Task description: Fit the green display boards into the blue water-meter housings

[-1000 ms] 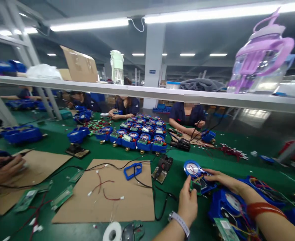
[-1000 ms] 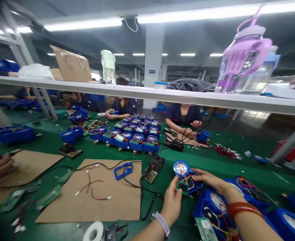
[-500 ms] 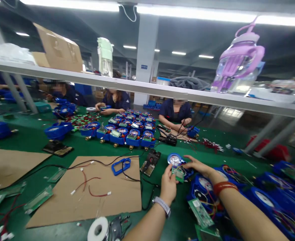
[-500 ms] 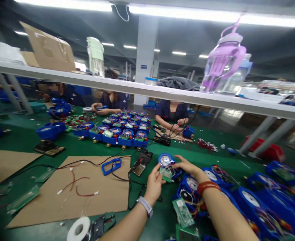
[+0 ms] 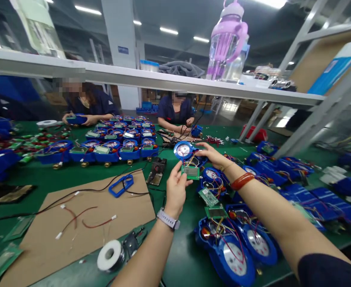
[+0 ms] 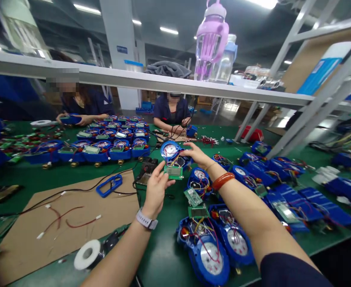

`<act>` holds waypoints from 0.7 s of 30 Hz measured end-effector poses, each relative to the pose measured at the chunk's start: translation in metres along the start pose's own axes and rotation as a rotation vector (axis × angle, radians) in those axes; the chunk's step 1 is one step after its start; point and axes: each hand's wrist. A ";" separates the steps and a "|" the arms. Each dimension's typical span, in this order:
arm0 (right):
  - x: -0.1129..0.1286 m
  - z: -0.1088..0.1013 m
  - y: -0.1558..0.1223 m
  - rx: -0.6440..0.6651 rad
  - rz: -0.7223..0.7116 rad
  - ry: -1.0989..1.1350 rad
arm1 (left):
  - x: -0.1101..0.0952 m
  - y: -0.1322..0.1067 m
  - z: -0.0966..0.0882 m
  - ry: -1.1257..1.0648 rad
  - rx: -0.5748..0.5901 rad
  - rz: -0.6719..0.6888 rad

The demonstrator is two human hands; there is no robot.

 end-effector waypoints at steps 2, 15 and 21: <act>0.013 0.006 -0.026 -0.040 -0.025 0.068 | -0.019 -0.014 -0.003 0.006 0.055 0.026; -0.016 0.073 -0.256 -0.207 0.206 0.413 | -0.091 -0.153 -0.102 0.042 0.462 -0.203; -0.084 0.101 -0.320 -0.305 0.417 0.569 | -0.065 -0.197 -0.148 0.001 0.591 -0.429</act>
Point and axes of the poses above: each hand's wrist, its own y-axis towards the middle knuckle, its own z-axis out of the palm, x = y × z, and after that the axes turned 12 degrees about y, right-handed
